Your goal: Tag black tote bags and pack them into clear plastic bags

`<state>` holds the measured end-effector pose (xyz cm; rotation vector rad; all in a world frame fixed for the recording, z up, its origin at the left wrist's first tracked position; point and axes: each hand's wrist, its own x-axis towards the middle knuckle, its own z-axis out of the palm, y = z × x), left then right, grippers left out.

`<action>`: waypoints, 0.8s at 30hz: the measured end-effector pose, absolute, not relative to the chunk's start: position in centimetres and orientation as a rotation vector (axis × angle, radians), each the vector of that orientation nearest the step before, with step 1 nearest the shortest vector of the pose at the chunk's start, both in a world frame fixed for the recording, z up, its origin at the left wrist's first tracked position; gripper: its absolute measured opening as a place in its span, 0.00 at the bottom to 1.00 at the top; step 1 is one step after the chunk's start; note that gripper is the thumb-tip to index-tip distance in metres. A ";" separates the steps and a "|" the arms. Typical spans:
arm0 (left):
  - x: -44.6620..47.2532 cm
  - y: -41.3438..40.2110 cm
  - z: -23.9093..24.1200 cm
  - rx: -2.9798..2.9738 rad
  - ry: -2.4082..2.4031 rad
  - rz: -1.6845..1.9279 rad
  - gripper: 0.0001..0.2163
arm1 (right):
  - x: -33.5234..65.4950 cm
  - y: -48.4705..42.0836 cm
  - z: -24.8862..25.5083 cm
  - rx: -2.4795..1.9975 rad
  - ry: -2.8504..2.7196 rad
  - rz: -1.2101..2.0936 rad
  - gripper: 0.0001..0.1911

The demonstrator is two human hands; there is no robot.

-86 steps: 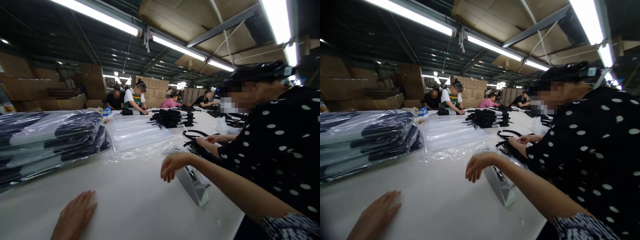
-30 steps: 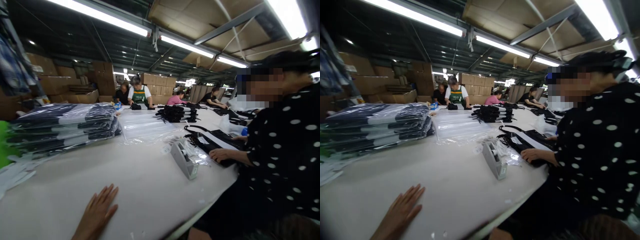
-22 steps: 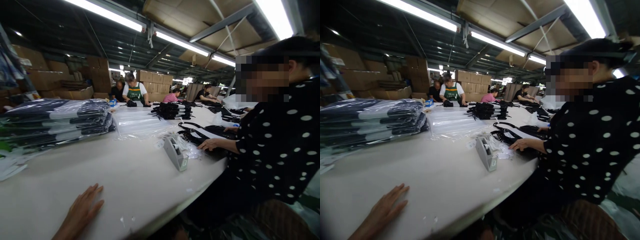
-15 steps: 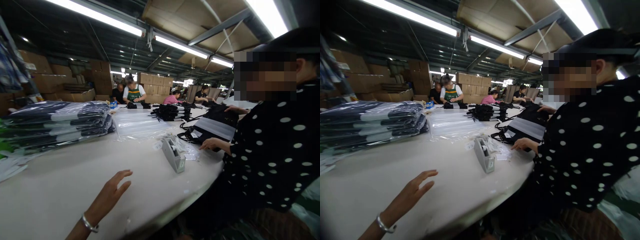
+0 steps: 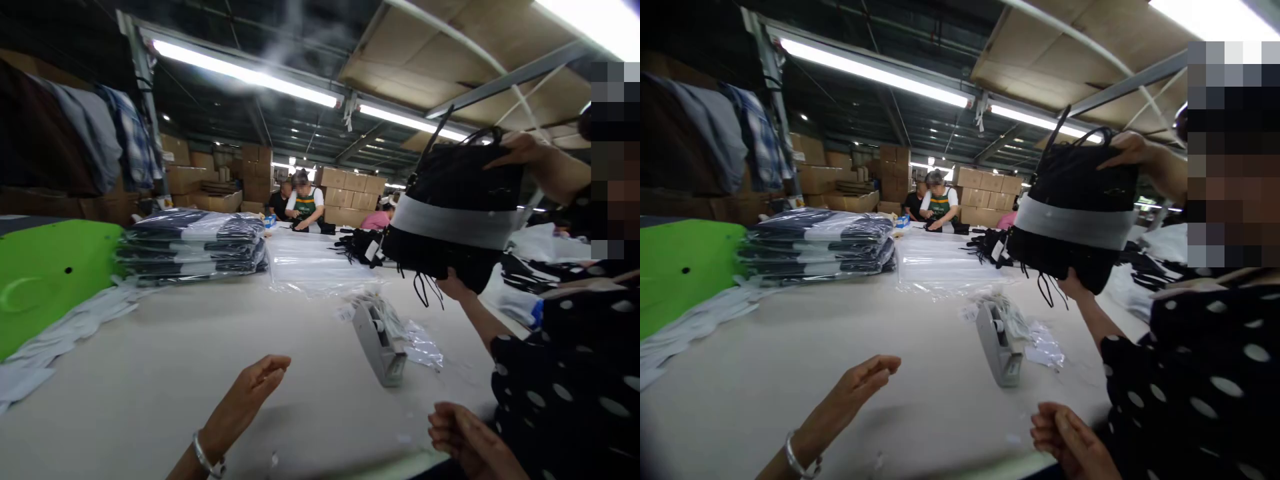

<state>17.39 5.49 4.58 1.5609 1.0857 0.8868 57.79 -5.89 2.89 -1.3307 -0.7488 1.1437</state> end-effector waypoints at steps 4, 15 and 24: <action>13.9 5.2 3.6 1.330 1.091 1.110 0.26 | 53.9 -1.1 5.3 -1.205 -0.813 1.004 0.32; 3.8 2.9 6.9 1.484 1.637 1.717 0.36 | 40.0 10.1 2.1 -0.894 -0.663 1.549 0.30; 2.0 2.8 -3.6 1.976 2.023 0.827 0.25 | 40.1 11.6 -0.7 -1.520 -1.166 1.283 0.34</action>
